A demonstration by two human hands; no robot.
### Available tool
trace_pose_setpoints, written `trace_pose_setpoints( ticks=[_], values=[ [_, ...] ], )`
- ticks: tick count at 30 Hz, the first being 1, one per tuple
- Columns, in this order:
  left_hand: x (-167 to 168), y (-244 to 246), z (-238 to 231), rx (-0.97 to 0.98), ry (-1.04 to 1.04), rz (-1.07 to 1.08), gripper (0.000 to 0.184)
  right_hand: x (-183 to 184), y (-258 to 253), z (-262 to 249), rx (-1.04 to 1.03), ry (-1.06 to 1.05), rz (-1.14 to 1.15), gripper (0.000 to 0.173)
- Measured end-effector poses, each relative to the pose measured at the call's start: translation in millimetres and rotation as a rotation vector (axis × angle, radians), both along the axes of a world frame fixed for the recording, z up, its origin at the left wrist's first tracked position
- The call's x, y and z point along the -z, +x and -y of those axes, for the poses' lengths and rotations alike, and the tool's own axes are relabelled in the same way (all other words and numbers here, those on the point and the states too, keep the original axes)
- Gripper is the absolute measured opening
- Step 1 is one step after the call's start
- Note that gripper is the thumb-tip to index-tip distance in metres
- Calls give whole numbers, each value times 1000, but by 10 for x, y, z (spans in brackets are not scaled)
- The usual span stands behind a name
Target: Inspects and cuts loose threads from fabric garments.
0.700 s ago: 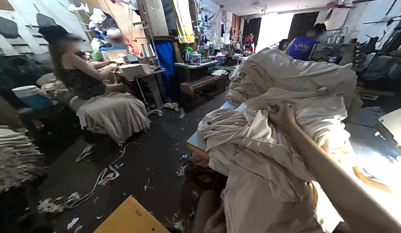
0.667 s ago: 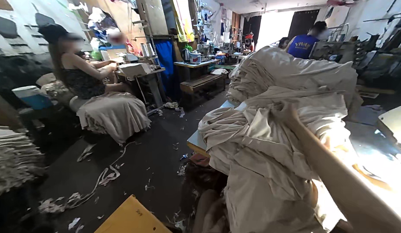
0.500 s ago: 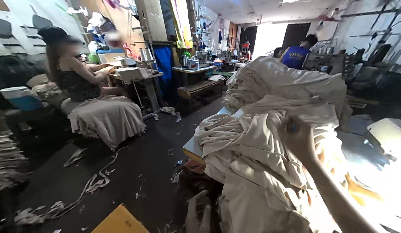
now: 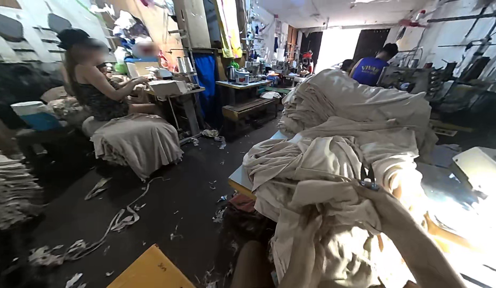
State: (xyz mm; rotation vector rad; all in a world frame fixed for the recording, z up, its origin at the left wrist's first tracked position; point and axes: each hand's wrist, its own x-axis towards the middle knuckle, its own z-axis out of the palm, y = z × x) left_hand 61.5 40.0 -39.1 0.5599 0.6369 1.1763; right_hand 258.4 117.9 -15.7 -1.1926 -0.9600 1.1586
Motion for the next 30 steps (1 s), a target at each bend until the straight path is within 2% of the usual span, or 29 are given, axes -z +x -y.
trace_pose_setpoints(
  ticks=[2, 4, 6, 7, 9, 11, 14, 16, 18, 20, 21, 24, 25, 27, 30],
  values=[
    [-92, 9, -153, -46, -52, 31, 31, -50, -50, 16, 5, -36, -10, 14],
    [151, 2, -343, -65, 20, 35, 26, -76, -28, 55, -5, -45, 10, 13],
    [207, 133, -421, -160, 60, -87, 27, -89, 23, 103, -1, -28, 47, 12],
    [139, 156, -296, -260, 90, -242, 24, -81, 54, 126, -1, -15, 81, 13],
    [252, 115, -8, -417, 333, -484, 22, 53, 203, 102, -82, 71, 131, 21],
    [452, 30, 196, -474, 563, -568, 21, 119, 315, 122, -87, 162, 251, 14],
    [636, 32, 358, -575, 552, -583, 22, 249, 222, 252, -110, 275, 315, 17],
    [684, 42, 447, -568, 545, -630, 31, 318, 43, 446, -241, 320, 342, 21],
    [748, 101, 511, -491, 632, -682, 25, 421, -116, 641, -426, 357, 374, 35],
    [749, 158, 552, -421, 736, -725, 24, 480, -245, 807, -501, 384, 417, 48],
    [751, 165, 561, -391, 773, -723, 25, 492, -288, 873, -465, 411, 426, 44],
    [764, 130, 560, -402, 775, -657, 28, 491, -249, 933, -269, 429, 374, 6],
    [789, 100, 554, -409, 751, -641, 32, 487, -206, 934, -235, 389, 302, 5],
    [810, 53, 513, -426, 663, -686, 46, 491, -161, 950, -202, 300, 121, 14],
    [762, 63, 421, -443, 588, -812, 60, 493, -128, 963, -263, 246, 26, 11]
  ],
)
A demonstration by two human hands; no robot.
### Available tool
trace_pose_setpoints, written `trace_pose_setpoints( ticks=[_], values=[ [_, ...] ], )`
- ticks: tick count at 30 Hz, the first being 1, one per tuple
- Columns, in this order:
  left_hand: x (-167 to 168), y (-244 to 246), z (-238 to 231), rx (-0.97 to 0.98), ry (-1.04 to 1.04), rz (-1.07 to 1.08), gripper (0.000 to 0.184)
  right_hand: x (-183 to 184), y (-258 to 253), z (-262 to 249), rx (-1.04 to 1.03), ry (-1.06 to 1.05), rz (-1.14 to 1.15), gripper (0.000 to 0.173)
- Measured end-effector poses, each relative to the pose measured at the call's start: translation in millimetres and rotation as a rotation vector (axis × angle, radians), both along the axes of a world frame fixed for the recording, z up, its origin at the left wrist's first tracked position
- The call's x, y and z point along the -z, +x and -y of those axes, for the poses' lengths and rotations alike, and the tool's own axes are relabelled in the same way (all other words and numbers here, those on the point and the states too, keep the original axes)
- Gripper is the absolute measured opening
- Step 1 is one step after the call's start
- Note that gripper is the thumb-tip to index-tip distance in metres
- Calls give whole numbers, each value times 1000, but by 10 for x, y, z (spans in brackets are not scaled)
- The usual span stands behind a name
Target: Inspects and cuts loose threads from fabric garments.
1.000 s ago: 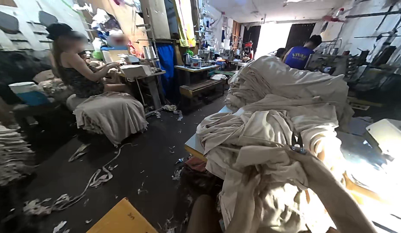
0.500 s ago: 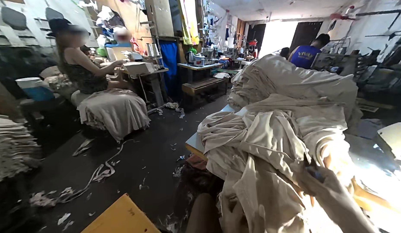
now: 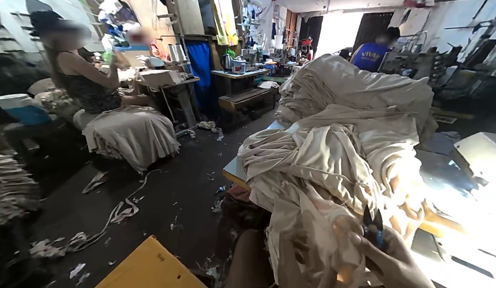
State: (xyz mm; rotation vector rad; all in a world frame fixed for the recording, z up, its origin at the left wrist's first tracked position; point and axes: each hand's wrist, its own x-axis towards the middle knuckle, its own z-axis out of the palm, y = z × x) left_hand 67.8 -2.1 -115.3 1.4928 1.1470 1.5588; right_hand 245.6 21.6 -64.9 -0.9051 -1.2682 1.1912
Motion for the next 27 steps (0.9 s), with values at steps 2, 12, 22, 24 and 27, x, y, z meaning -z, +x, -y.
trace_pose_setpoints(
  ticks=[2, 12, 22, 24, 27],
  values=[
    [-83, 47, -23, 8, -14, -44, 63, -15, 0, 11, -61, -5, 53, 13],
    [358, -435, -491, -196, 365, -269, 11, 205, 514, 121, 456, 490, 910, 13],
    [135, -778, -688, -127, 319, -413, 24, -126, 927, -142, 70, 207, 738, 42],
    [-121, -708, -992, -236, 334, -447, 24, -287, 599, -342, 125, 293, 672, 41],
    [-246, -585, -1415, -141, 140, -544, 38, -388, 27, -688, 35, 380, 628, 28]
  ],
)
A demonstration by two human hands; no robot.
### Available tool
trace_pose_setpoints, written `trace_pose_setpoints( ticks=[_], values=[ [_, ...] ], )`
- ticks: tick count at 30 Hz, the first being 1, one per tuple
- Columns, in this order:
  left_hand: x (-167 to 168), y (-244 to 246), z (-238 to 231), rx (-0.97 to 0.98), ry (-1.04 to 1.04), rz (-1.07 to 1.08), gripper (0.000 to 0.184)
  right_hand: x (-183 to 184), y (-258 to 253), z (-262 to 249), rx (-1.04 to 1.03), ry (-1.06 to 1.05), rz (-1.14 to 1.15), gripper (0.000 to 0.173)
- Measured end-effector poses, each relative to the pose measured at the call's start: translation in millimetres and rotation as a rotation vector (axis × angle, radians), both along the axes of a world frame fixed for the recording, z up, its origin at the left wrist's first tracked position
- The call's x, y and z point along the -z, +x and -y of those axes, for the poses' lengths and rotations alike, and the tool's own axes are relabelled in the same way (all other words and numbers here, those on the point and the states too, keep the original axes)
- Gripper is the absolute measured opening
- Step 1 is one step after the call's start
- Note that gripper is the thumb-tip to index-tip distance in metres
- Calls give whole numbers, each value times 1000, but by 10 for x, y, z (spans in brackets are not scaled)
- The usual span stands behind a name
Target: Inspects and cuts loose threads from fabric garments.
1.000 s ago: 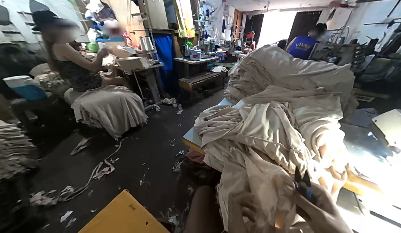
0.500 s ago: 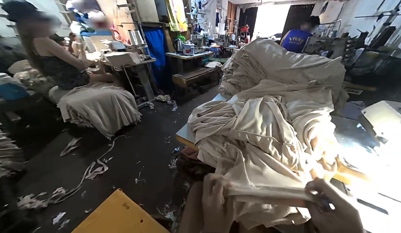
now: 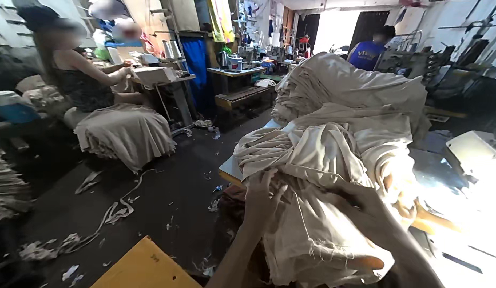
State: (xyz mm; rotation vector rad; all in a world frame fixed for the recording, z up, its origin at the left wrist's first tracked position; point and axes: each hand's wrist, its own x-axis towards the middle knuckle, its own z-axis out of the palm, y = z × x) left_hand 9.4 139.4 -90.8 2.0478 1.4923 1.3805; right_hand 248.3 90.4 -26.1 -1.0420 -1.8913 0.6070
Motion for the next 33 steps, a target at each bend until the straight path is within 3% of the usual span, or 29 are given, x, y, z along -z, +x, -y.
trace_pose_setpoints(
  ticks=[4, 8, 13, 22, 24, 27, 30, 33],
  values=[
    [21, -49, -181, 41, -77, 12, 14, 191, -424, -426, 75, -42, 193, 30],
    [51, -201, -115, 85, -117, 116, 13, 447, -476, -526, 218, 9, 431, 36],
    [37, -150, -39, 106, -96, 201, 12, 507, -525, -503, 274, 169, 472, 34],
    [72, -155, 3, 103, -69, 186, 13, 461, -709, -548, 313, 196, 551, 30],
    [-42, -418, 112, 203, -215, -10, 18, 394, -627, -508, 294, 95, 455, 28],
    [-363, -863, 322, 385, -454, -363, 19, 251, -294, -378, 126, -41, 47, 20],
    [-501, -767, 538, 341, -263, -307, 12, 158, -50, -139, -96, -349, -415, 21],
    [-339, -166, 688, 393, -42, -119, 18, 208, 43, 47, -188, -465, -560, 30]
  ],
)
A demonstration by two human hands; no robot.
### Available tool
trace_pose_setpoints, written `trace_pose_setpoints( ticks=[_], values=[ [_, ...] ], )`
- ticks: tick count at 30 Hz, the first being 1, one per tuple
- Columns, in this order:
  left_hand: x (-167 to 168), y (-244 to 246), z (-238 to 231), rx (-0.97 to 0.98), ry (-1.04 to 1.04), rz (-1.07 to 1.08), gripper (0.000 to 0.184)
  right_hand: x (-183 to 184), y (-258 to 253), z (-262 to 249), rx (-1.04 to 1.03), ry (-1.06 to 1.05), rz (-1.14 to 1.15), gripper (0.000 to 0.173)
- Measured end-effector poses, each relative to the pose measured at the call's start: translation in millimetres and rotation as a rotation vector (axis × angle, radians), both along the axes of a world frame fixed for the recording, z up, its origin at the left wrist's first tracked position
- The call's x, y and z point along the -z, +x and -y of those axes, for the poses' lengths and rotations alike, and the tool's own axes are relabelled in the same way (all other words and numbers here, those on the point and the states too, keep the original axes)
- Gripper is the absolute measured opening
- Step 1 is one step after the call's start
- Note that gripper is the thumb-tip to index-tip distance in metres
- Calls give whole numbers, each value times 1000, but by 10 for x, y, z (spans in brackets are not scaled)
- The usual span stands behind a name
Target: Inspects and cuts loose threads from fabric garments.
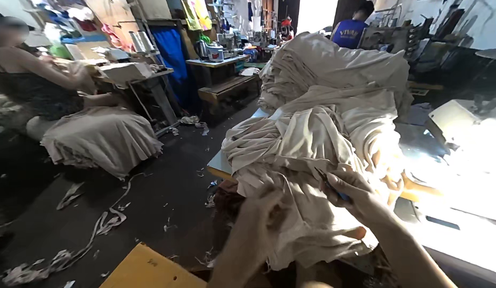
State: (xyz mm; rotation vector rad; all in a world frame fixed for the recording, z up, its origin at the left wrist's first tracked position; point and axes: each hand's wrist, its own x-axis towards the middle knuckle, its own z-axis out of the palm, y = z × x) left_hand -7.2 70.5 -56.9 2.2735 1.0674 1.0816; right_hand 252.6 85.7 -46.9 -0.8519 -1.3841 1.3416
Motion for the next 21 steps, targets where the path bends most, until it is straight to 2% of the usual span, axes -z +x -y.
trace_pose_setpoints(
  ticks=[3, 4, 6, 8, 13, 14, 15, 19, 21],
  values=[
    [331, 513, 143, 88, 32, -25, 42, 162, 86, 78, 13, -81, -28, 33],
    [487, 613, 169, 93, 52, -29, 41, 233, 118, 92, 24, -112, -26, 33],
    [765, 679, 212, 60, 145, -23, 15, 355, 176, 112, 49, -153, -23, 33],
    [879, 548, 319, 61, 135, -43, 11, 424, 227, 109, 31, -137, -49, 35],
    [919, -67, 601, 146, -337, -332, 14, 439, 209, 124, 62, -120, -47, 35],
    [886, -123, 624, 135, -363, -329, 15, 431, 201, 131, 71, -116, -40, 35],
    [822, -138, 651, 99, -328, -281, 15, 429, 196, 138, 72, -105, -36, 34],
    [600, 172, 594, -93, 42, 84, 10, 425, 202, 159, 38, -59, -28, 33],
    [617, 431, 483, -160, 128, 150, 19, 434, 231, 167, 22, -36, -19, 33]
  ],
)
